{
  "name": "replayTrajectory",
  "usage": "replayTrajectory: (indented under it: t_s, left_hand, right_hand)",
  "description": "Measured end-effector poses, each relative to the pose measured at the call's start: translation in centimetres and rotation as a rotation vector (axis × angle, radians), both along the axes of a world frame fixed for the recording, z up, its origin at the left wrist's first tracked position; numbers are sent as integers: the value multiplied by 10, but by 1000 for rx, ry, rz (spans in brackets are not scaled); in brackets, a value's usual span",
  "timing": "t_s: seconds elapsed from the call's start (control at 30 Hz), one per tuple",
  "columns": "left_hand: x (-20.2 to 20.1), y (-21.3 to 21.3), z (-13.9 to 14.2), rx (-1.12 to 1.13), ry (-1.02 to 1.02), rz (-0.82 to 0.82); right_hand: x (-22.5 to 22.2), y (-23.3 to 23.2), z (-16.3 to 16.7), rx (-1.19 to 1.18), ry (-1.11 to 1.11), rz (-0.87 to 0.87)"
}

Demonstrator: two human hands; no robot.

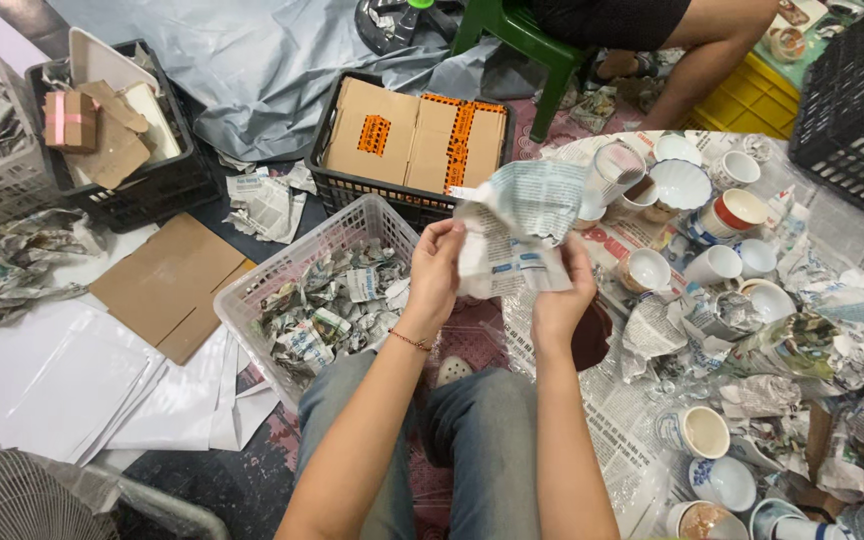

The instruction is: The person sits on the floor and wraps small ceramic bowls and cups individually with newspaper sheets. They fold the paper around each item and place the wrapped units into a white plastic basket.

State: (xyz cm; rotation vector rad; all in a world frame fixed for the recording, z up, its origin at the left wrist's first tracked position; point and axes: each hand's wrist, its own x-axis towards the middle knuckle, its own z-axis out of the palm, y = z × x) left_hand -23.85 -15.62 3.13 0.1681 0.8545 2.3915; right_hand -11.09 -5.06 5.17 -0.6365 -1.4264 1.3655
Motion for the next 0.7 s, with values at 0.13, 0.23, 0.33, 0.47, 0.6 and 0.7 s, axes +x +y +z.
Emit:
replayTrajectory:
  t_s: [0.13, 0.23, 0.33, 0.47, 0.6, 0.7]
  left_hand:
    - [4, -13, 19, -298, 269, 213]
    - [12, -24, 46, -637, 647, 262]
    - [22, -32, 66, -832, 1124, 371]
    - [27, -32, 72, -821, 1440, 356]
    - [22, -20, 58, -443, 726, -106]
    - [20, -12, 36, -394, 508, -206]
  right_hand:
    - [0, -4, -3, -45, 71, 210]
    - [0, -7, 1, -58, 190, 294]
    - [2, -9, 8, 6, 21, 160]
    - [7, -15, 16, 135, -135, 80]
    - [7, -18, 25, 176, 7, 64]
    - [9, -20, 28, 218, -95, -99]
